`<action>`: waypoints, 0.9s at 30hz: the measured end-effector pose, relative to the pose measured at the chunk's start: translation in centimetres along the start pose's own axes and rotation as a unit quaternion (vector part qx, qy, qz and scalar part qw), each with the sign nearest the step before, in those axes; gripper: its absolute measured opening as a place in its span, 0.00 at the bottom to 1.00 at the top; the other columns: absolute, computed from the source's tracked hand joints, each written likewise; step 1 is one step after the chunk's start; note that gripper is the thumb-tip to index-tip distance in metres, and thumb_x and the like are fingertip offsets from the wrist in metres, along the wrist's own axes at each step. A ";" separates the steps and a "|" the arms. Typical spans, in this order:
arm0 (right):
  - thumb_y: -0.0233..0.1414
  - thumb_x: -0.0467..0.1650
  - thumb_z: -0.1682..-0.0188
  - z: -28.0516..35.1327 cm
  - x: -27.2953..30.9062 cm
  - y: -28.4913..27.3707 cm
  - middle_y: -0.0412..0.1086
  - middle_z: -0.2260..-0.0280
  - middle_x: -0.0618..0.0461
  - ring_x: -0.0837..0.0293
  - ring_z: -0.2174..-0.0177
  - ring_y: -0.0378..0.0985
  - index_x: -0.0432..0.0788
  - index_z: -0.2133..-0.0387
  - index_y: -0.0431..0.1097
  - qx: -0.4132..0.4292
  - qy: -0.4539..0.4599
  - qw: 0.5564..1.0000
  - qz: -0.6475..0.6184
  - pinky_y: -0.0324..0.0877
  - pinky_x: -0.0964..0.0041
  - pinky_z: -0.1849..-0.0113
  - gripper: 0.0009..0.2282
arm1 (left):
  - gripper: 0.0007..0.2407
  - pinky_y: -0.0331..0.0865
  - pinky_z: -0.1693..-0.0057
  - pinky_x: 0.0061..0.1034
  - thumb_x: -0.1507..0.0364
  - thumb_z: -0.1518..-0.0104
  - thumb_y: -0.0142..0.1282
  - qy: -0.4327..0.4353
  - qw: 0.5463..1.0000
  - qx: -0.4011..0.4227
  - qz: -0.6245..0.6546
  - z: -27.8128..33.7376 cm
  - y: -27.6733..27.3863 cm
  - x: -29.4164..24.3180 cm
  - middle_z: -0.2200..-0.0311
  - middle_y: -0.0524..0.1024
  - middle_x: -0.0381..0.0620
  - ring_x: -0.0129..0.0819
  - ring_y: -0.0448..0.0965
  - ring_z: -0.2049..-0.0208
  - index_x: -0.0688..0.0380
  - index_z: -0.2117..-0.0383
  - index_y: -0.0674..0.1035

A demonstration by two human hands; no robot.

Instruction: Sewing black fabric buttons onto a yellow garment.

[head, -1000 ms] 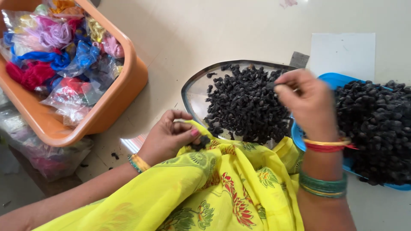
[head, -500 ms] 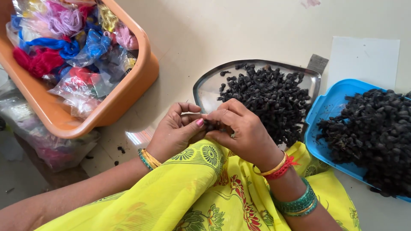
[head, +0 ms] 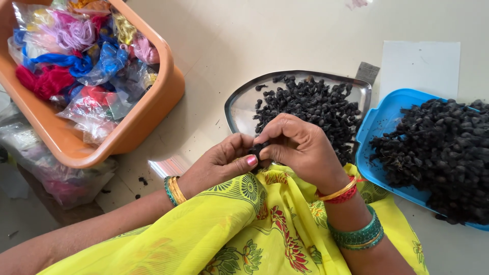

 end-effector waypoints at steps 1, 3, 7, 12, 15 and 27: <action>0.59 0.19 0.54 0.1 -0.2 -0.3 0.70 0.63 0.56 0.67 0.64 0.75 0.36 0.64 0.75 -0.001 -0.001 1.000 0.000 0.73 0.74 0.61 0.07 | 0.13 0.72 0.43 0.22 0.71 0.35 0.53 0.000 1.000 0.001 -0.001 0.0 0.1 0.0 0.53 0.77 0.43 0.23 0.77 0.52 0.63 0.47 0.72; 0.56 0.18 0.53 0.3 -1.8 -0.6 0.74 0.67 0.57 0.68 0.65 0.77 0.37 0.64 0.73 0.008 0.095 0.991 -0.091 0.74 0.75 0.61 0.07 | 0.10 0.73 0.49 0.22 0.70 0.34 0.53 -0.019 1.000 -0.006 0.009 0.1 0.0 0.1 0.61 0.78 0.44 0.24 0.78 0.59 0.65 0.53 0.74; 0.54 0.19 0.50 0.4 -2.2 -2.2 0.73 0.71 0.56 0.69 0.70 0.73 0.37 0.63 0.73 0.002 0.108 0.993 -0.040 0.70 0.76 0.67 0.05 | 0.09 0.72 0.56 0.19 0.69 0.34 0.51 -0.055 0.997 -0.041 -0.031 -0.2 0.6 -1.3 0.68 0.78 0.41 0.22 0.76 0.66 0.63 0.56 0.77; 0.52 0.19 0.48 0.3 -2.5 -4.1 0.73 0.73 0.54 0.66 0.73 0.73 0.36 0.65 0.73 -0.050 0.107 0.990 -0.084 0.71 0.72 0.68 0.04 | 0.09 0.71 0.59 0.17 0.68 0.34 0.51 -0.051 0.996 -0.057 -0.039 -0.3 0.5 -1.5 0.71 0.76 0.36 0.19 0.74 0.69 0.62 0.61 0.78; 0.53 0.19 0.50 0.2 -2.4 -3.6 0.73 0.72 0.54 0.66 0.72 0.74 0.36 0.66 0.73 -0.031 0.122 0.990 -0.063 0.72 0.72 0.67 0.04 | 0.09 0.70 0.62 0.18 0.67 0.35 0.53 -0.085 0.993 -0.081 -0.009 -0.3 -0.1 -0.7 0.73 0.76 0.38 0.20 0.74 0.72 0.62 0.65 0.77; 0.54 0.20 0.50 0.0 -2.6 -1.3 0.71 0.74 0.58 0.68 0.73 0.70 0.37 0.65 0.72 0.011 0.144 0.987 -0.071 0.66 0.74 0.70 0.03 | 0.10 0.72 0.63 0.17 0.68 0.40 0.59 -0.083 0.990 -0.098 -0.057 -0.2 0.4 -1.2 0.72 0.77 0.34 0.16 0.73 0.71 0.62 0.59 0.81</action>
Point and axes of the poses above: each hand's wrist, its own z-axis away from the middle knuckle, its own y-axis out of the palm, x = y × z, the point moved 6 cm from there along -z, towards the middle knuckle
